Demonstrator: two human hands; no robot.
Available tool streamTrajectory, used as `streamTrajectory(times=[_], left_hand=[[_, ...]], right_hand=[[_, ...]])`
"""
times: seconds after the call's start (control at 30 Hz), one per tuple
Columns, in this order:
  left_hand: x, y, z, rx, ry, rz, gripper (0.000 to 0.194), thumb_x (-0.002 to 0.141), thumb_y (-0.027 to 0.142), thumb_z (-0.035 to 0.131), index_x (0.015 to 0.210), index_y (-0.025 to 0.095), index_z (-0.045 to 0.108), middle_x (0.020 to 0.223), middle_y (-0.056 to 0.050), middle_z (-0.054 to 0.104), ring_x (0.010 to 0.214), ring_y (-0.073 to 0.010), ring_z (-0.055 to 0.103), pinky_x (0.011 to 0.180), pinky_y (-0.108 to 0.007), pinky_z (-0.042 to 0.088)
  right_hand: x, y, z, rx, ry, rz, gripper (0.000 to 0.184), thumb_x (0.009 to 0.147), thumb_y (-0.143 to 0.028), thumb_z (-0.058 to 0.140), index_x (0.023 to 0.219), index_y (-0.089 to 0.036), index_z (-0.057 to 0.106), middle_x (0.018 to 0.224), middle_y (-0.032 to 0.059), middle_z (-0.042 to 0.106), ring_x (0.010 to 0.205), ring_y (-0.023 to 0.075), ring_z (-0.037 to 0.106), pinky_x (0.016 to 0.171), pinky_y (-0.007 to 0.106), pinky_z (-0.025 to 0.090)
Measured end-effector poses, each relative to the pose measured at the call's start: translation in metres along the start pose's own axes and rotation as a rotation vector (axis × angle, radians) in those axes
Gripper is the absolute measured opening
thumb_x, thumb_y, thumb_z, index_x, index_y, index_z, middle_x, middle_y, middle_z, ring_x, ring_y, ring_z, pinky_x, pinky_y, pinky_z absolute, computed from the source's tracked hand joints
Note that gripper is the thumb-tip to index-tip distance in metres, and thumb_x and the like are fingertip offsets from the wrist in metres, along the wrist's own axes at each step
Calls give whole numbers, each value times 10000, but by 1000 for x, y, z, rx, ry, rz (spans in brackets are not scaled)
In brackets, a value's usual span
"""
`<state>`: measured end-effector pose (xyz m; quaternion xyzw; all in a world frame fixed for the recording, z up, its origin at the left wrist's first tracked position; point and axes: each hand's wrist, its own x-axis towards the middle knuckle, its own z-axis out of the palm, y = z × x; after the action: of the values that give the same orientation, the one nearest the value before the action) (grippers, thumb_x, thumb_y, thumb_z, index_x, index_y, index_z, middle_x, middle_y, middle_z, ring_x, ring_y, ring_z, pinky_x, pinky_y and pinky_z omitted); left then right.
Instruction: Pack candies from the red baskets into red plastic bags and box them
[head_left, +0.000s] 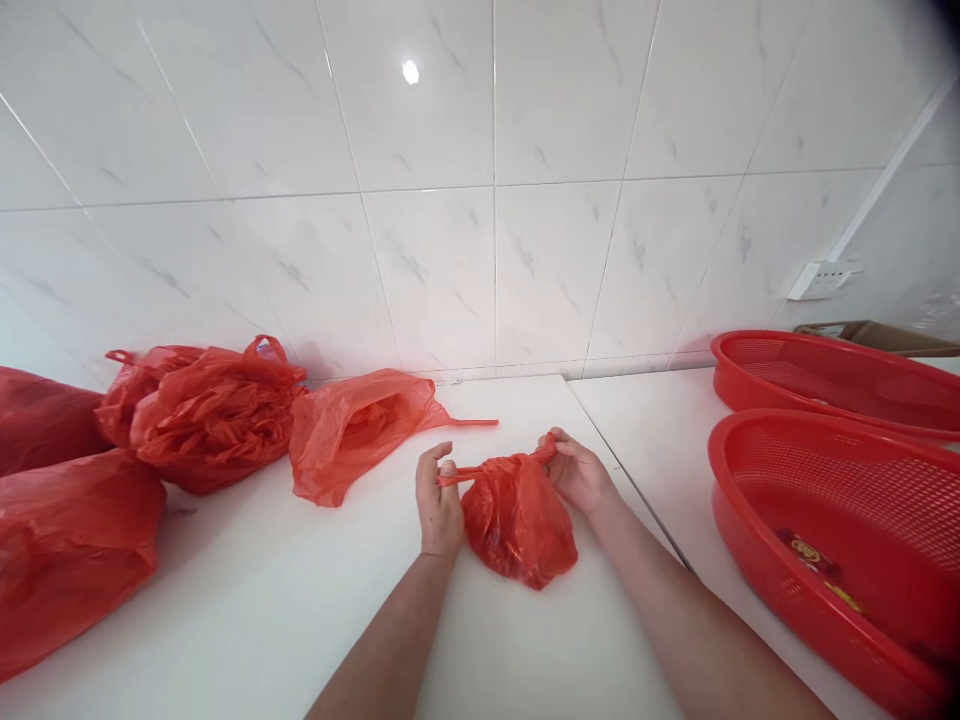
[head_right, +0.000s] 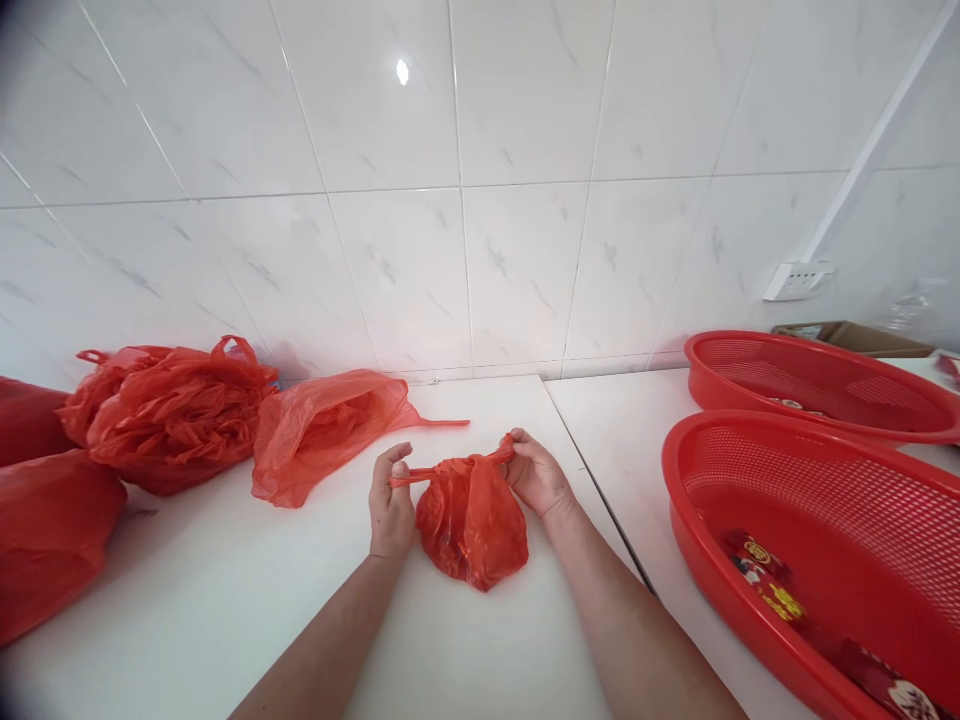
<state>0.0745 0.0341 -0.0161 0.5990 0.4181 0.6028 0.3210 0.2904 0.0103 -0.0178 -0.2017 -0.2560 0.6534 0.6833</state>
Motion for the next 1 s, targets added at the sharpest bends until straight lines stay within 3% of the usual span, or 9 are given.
streamTrajectory(times=[0.17, 0.4, 0.57, 0.67, 0.73, 0.8, 0.83, 0.9, 1.0], left_hand=[[13, -9, -12, -18, 165, -145, 291, 879, 437, 436, 920, 199, 597, 1042, -56, 614, 1038, -206, 532, 914, -351, 405], [13, -13, -12, -185, 111, -350, 275, 817, 432, 513, 926, 190, 584, 893, -43, 605, 806, -165, 573, 639, -274, 477], [18, -23, -14, -284, 71, -438, 251, 771, 279, 524, 1005, 197, 557, 1030, -68, 591, 893, -178, 590, 737, -320, 502], [9, -19, -10, -265, -80, -291, 432, 749, 234, 541, 1179, 218, 508, 1245, -86, 521, 1162, -220, 495, 962, -372, 422], [-2, -10, -2, -231, -268, -167, 594, 754, 304, 586, 1316, 221, 411, 1343, -103, 453, 1272, -249, 399, 1039, -397, 356], [-14, 1, 7, -138, -485, -71, 808, 660, 361, 711, 1372, 222, 354, 1383, -119, 417, 1293, -295, 367, 1048, -436, 346], [-19, 6, 11, -58, -535, -27, 854, 600, 366, 763, 1355, 235, 387, 1398, -114, 403, 1302, -311, 345, 1057, -448, 332], [-25, 12, 15, 58, -556, -13, 708, 613, 339, 759, 1265, 260, 492, 1333, -90, 475, 1247, -296, 407, 1025, -439, 367], [-28, 14, 10, 65, -473, -130, 272, 786, 263, 569, 1057, 245, 595, 1079, -56, 619, 1007, -219, 569, 878, -369, 464]], right_hand=[[3, -16, -21, -30, 101, -86, 140, 601, -112, 574, 671, -229, 541, 618, -53, 536, 591, 98, 530, 593, 231, 474], [5, -18, -31, -128, 235, -138, 165, 580, -129, 580, 696, -238, 533, 608, -51, 550, 595, 121, 553, 602, 271, 493], [6, -18, -29, -265, 316, -167, 231, 607, -174, 626, 824, -237, 582, 714, -37, 619, 700, 127, 596, 713, 284, 507], [4, -5, -17, -619, 412, -234, 223, 698, -322, 601, 902, -232, 594, 860, 1, 651, 810, 166, 613, 753, 321, 497], [1, 11, -7, -984, 427, -259, 245, 725, -378, 572, 917, -231, 611, 894, 15, 654, 830, 193, 608, 747, 338, 484], [-4, 27, 4, -1262, 270, -215, 213, 705, -363, 587, 857, -224, 638, 874, 24, 659, 816, 209, 603, 731, 340, 475], [-6, 34, 9, -1316, 154, -170, 185, 696, -351, 594, 818, -221, 644, 859, 29, 662, 803, 213, 602, 717, 338, 475], [-10, 42, 17, -1279, 4, -82, 160, 702, -350, 587, 781, -222, 642, 853, 36, 666, 783, 216, 605, 688, 330, 482], [-10, 39, 23, -1195, 81, -57, 236, 742, -407, 553, 866, -227, 642, 941, 39, 669, 848, 219, 611, 735, 328, 483]])
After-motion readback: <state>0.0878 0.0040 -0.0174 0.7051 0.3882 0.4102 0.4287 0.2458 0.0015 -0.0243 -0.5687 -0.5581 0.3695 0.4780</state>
